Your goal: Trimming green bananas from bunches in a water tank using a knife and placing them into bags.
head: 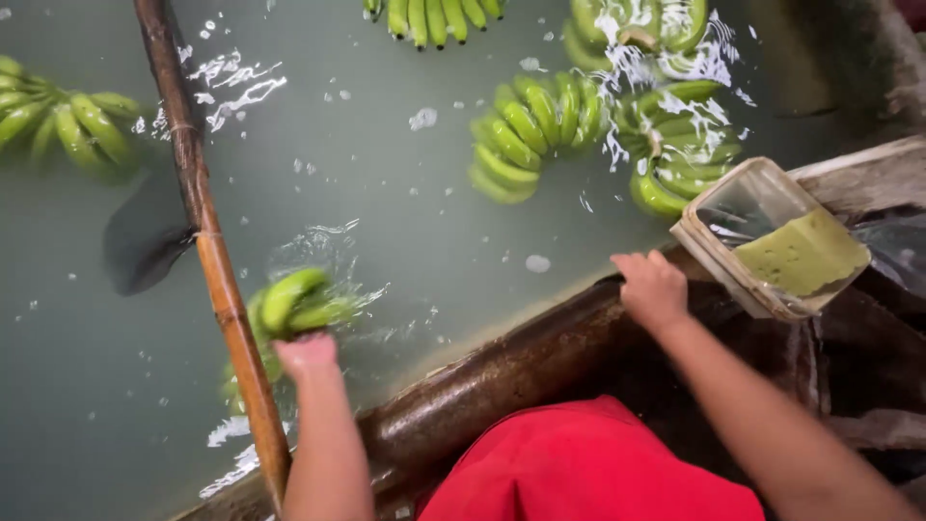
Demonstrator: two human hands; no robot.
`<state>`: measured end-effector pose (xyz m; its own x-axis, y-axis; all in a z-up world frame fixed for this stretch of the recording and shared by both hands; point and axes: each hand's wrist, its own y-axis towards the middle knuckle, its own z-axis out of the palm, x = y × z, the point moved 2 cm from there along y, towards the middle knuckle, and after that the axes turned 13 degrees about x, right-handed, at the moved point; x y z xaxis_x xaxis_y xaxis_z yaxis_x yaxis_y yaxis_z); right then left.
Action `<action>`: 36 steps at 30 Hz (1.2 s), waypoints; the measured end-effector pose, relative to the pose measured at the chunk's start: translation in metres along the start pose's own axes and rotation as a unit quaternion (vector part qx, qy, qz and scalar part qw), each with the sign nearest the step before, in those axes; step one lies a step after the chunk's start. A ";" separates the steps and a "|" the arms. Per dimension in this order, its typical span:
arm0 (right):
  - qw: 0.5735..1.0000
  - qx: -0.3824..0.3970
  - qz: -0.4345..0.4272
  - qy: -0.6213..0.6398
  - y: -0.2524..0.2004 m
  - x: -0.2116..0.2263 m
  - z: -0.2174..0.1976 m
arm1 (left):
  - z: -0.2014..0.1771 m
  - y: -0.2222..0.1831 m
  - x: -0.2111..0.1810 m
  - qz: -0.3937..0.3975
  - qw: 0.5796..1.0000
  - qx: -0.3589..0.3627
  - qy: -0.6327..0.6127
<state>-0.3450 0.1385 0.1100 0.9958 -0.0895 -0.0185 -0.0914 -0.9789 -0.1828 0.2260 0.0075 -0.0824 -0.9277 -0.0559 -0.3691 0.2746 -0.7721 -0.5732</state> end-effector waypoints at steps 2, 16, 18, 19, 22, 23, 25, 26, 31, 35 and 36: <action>0.998 -0.053 0.005 0.023 -0.001 0.006 -0.009 | 0.010 -0.010 -0.007 0.047 0.995 -0.001 0.084; 0.993 -0.071 0.023 0.088 0.008 0.003 -0.018 | 0.173 -0.033 0.355 -0.149 0.957 0.004 0.247; 0.992 -0.045 0.050 0.106 0.008 0.002 -0.019 | 0.157 -0.022 0.398 -0.280 0.948 0.044 0.146; 0.992 -0.044 0.055 0.106 0.010 0.001 -0.021 | 0.142 -0.006 0.417 -0.284 0.946 0.044 0.148; 0.995 -0.067 0.027 0.073 0.009 0.003 -0.026 | 0.111 0.018 0.451 -0.355 0.924 0.085 0.114; 0.995 -0.064 0.026 0.072 0.008 0.003 -0.026 | 0.111 0.015 0.446 -0.361 0.916 0.100 0.141; 0.995 -0.064 0.022 0.070 0.008 0.002 -0.026 | 0.118 0.018 0.432 -0.364 0.909 0.117 0.167; 0.995 -0.065 0.020 0.073 0.008 0.002 -0.025 | 0.123 0.023 0.422 -0.357 0.902 0.139 0.198; 0.994 -0.048 0.024 0.095 0.008 0.004 -0.026 | 0.120 0.073 0.371 -0.321 0.895 0.170 0.258; 0.994 -0.058 0.028 0.088 0.008 0.004 -0.025 | 0.151 0.033 0.318 -0.267 0.934 0.167 0.166; 0.994 -0.057 0.030 0.093 0.008 0.004 -0.024 | 0.165 0.012 0.303 -0.260 0.943 0.162 0.133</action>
<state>-0.3417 0.1259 0.1316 0.9727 -0.1704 0.1575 -0.1605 -0.9843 -0.0732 -0.0934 -0.1234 -0.0806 -0.8071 0.5112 -0.2956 -0.3312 -0.8063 -0.4900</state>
